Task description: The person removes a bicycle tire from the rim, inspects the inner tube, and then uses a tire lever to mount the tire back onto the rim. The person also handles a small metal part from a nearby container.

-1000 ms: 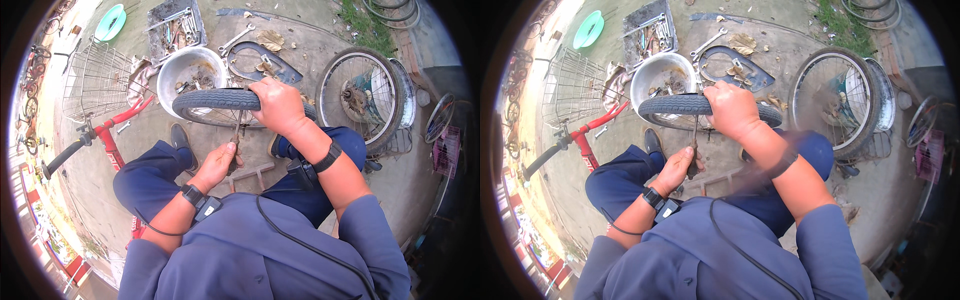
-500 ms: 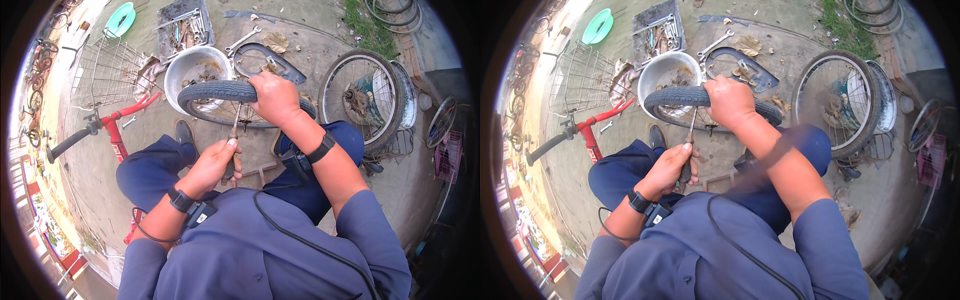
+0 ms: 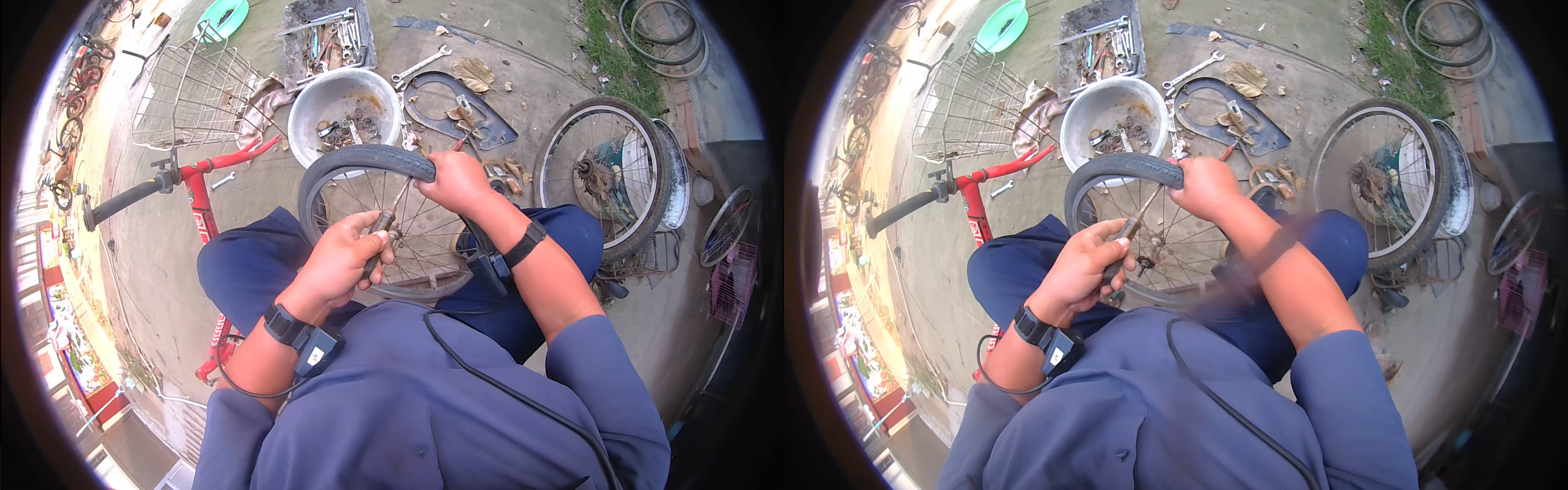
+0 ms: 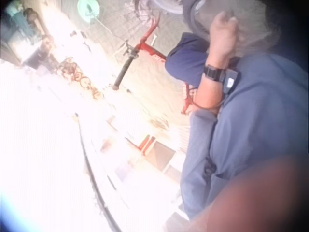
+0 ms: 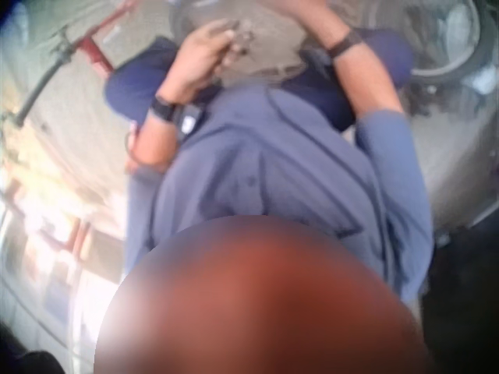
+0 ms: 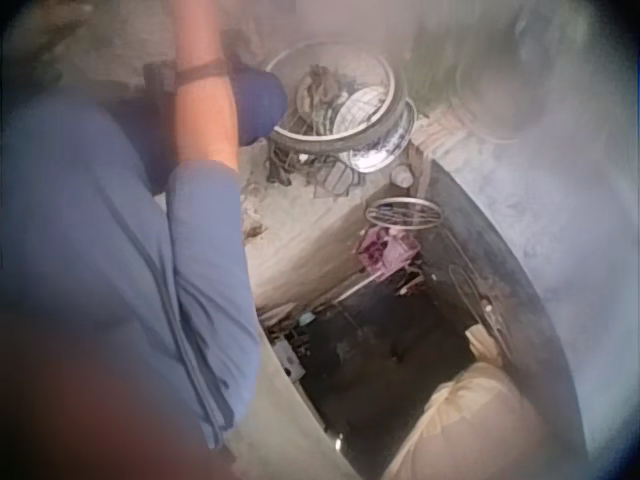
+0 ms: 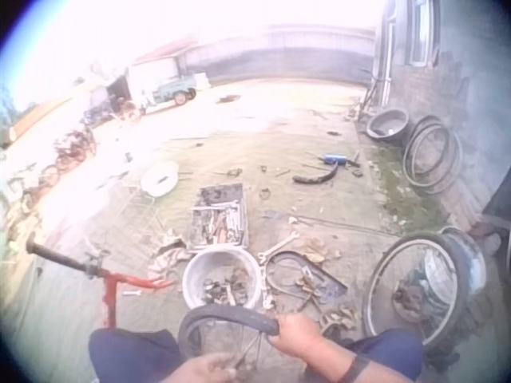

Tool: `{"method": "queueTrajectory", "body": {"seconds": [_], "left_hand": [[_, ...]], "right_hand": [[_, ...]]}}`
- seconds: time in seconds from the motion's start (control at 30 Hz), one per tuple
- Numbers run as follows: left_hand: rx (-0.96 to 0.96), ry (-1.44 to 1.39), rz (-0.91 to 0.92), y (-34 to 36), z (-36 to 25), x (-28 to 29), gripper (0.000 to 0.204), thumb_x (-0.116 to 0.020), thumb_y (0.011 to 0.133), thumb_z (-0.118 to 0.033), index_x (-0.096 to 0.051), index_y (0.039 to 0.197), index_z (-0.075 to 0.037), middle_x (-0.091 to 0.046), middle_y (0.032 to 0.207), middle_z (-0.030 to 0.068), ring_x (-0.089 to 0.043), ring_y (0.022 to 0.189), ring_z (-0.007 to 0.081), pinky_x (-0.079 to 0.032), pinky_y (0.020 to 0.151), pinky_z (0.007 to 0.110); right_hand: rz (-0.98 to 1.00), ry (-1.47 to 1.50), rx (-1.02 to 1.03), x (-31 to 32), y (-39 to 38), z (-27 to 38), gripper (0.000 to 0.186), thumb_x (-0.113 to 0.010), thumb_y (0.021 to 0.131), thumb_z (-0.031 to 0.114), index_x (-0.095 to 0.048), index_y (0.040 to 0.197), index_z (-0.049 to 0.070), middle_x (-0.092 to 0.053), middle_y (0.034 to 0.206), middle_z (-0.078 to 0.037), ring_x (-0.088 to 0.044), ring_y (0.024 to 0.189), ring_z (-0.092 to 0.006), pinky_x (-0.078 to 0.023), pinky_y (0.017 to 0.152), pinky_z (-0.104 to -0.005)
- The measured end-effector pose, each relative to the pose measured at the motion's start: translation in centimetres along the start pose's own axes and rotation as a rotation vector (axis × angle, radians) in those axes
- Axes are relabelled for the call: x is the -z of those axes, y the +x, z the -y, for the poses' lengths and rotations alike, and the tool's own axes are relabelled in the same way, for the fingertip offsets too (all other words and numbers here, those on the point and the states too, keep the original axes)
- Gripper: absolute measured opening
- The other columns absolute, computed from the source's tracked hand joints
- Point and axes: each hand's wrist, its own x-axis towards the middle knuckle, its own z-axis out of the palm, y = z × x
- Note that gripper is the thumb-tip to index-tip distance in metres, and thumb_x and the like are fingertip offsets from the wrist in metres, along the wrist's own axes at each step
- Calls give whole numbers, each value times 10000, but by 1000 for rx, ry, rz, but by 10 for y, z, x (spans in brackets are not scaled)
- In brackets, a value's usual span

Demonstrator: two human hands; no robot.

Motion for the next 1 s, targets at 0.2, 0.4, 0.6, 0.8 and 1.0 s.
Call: {"method": "queueTrajectory", "body": {"seconds": [0.2,0.4,0.6,0.8,1.0], "left_hand": [[-112,78,129,-11,-4,1,648,-589,1050,-168,-299,1586,53,-664,896,47,-598,588,78,-421,472,211],[-309,154,76,-16,-6,3,561,-566,1075,-162,-379,1586,-28,-648,889,24,-589,597,59,-424,483,199],[-239,109,38,-4,29,9,452,-581,1085,-248,-507,1486,-52,-633,853,-5,-566,606,42,-412,497,203],[-211,101,-42,7,66,27,356,-579,1086,-257,-589,1380,-56,-630,845,-11,-559,614,44,-412,510,207],[-181,43,4,-1,89,43,328,-568,1094,-268,-601,1346,-61,-612,851,-14,-564,621,47,-418,512,204]], "right_hand": [[-127,-25,16,38,-21,-2,375,-817,783,331,-756,986,22,-737,903,-221,-716,855,-406,-571,785,-492],[-356,-103,118,64,-17,20,367,-820,785,331,-746,998,42,-735,927,-192,-715,889,-402,-574,778,-491],[-448,-199,154,44,-30,19,279,-792,821,276,-719,997,74,-722,962,-138,-719,850,-360,-584,734,-460],[-432,-230,156,-1,-32,24,251,-780,794,230,-698,989,95,-676,931,-114,-703,809,-358,-585,715,-448],[-444,-190,167,-17,-41,41,274,-787,772,193,-686,1009,99,-655,943,-112,-691,874,-341,-576,744,-454]]}}
